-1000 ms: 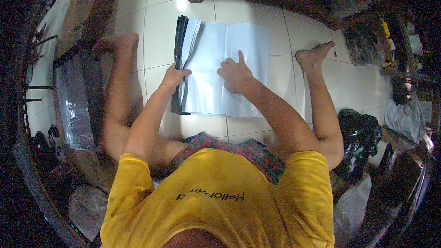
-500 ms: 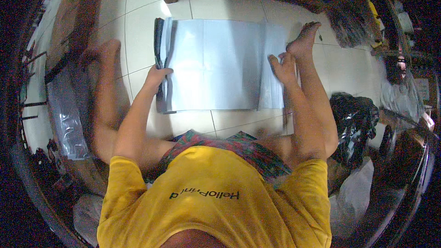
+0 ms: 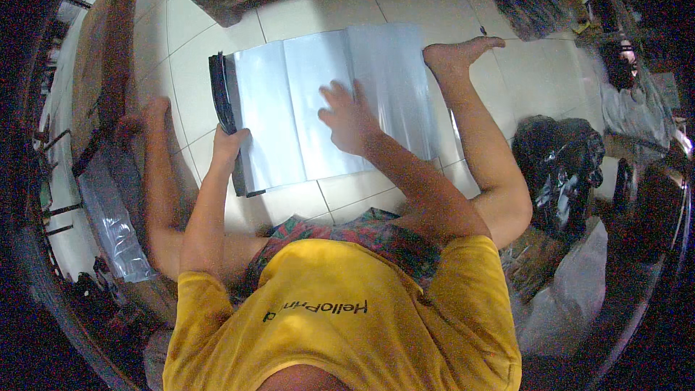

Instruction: The person sits on the floor and folds white poly mailers one by one. They smooth each mailer flat, fold it in half, and stack the folded units into a neat pile.

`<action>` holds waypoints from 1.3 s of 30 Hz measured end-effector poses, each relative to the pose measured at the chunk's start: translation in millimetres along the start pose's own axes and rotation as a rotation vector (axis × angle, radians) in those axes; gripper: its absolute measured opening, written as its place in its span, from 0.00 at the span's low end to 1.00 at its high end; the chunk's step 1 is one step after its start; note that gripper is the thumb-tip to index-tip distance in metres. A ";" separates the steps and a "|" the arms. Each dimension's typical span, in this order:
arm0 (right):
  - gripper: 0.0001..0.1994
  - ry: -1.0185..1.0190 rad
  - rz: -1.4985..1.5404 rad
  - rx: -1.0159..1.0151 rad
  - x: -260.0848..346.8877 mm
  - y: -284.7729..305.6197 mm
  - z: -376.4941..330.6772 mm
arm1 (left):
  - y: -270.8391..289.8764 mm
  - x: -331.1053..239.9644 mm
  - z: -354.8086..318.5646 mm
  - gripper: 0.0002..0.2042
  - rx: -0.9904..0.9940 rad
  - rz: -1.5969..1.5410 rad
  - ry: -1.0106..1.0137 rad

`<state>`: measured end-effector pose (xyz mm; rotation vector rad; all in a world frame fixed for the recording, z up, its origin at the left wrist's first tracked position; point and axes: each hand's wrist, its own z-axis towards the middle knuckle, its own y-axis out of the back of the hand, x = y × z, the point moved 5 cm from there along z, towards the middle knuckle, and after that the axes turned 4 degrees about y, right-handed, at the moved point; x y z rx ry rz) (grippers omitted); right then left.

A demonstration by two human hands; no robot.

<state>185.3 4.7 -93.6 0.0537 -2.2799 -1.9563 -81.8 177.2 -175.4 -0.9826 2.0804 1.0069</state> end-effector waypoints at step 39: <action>0.26 0.240 0.455 -0.154 68.3 2.2 -35.5 | -30.5 -50.7 -146.4 0.27 0.382 0.941 -1.115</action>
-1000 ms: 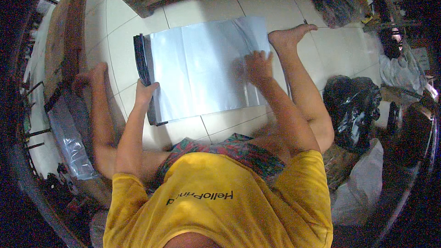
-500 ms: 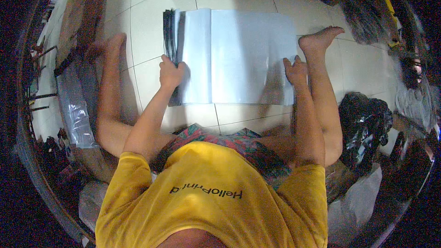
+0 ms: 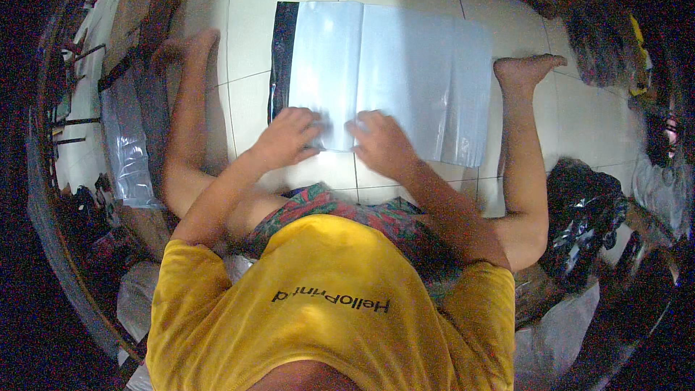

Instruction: The person sits on the floor and folds white poly mailers one by one. They smooth each mailer flat, fold it in half, and stack the folded units into a neat pile.

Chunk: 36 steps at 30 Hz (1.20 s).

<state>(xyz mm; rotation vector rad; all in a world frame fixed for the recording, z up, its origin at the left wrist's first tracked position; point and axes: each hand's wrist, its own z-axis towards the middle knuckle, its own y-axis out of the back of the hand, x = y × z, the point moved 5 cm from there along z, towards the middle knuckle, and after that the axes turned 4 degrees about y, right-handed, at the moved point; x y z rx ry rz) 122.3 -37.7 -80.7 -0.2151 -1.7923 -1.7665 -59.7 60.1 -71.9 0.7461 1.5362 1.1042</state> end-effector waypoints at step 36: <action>0.11 0.106 -0.170 0.045 10.2 -43.6 11.7 | -41.1 9.3 13.9 0.12 0.177 0.114 0.000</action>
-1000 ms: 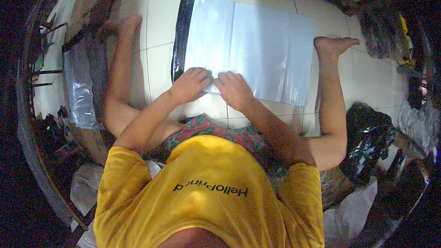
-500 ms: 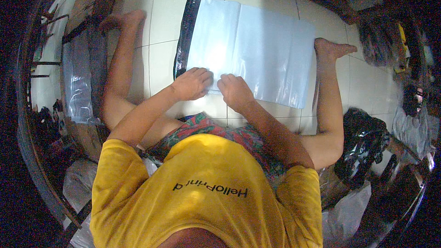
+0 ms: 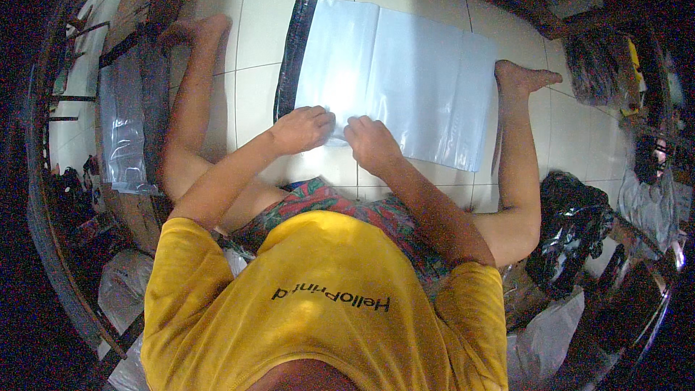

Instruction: The person sits on the floor and folds white poly mailers one by one. They smooth each mailer flat, fold it in half, and stack the folded units into a neat pile.

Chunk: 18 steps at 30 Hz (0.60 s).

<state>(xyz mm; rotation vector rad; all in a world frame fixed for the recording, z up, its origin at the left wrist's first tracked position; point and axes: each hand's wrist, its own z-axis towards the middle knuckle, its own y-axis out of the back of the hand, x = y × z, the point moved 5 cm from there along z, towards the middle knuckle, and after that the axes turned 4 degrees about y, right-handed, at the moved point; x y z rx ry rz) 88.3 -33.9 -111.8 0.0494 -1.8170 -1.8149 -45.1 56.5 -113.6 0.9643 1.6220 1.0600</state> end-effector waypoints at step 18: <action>0.06 -0.062 -0.044 -0.187 6.2 -3.6 4.2 | -34.0 -66.4 -38.4 0.24 -0.058 -0.007 0.261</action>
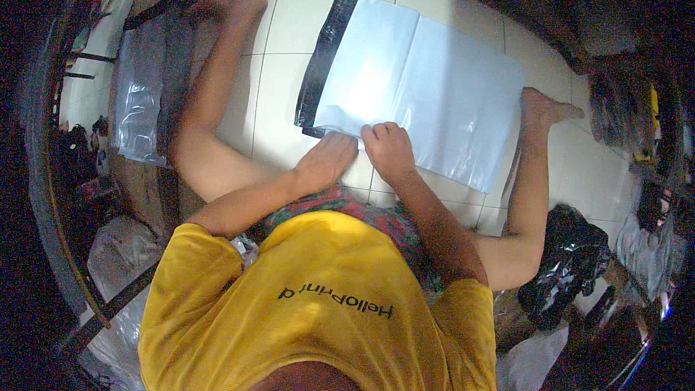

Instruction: The person sits on the floor and folds white poly mailers one by one. They smooth each mailer flat, fold it in half, and stack the folded units into a neat pile.

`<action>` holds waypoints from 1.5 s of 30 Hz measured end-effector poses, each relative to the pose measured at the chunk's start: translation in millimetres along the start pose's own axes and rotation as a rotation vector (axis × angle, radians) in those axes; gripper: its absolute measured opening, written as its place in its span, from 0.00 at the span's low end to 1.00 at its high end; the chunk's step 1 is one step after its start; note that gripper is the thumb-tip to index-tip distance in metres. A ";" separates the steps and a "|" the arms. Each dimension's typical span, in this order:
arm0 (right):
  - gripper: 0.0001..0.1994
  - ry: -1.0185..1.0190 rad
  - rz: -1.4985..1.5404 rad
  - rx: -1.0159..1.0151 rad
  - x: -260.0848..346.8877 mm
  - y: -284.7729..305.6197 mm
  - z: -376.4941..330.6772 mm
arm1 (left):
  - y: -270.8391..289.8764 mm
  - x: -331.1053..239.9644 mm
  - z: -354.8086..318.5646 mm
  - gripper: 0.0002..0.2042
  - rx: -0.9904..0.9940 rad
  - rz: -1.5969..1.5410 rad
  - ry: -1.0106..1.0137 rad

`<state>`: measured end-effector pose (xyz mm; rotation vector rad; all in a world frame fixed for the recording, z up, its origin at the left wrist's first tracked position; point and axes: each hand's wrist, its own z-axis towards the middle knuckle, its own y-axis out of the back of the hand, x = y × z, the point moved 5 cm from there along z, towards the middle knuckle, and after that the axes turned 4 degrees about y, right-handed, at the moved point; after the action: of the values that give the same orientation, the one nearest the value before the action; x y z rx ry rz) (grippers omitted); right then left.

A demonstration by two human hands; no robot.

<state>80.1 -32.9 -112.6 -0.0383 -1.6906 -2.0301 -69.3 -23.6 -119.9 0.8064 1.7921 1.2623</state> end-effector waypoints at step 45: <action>0.14 0.128 -0.035 0.278 6.6 5.2 -13.9 | 44.8 14.6 10.6 0.09 -0.259 0.356 -0.158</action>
<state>80.3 -48.7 -108.9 0.2110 -1.8849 -1.7623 -64.7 7.0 -82.8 1.0732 1.3627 1.5721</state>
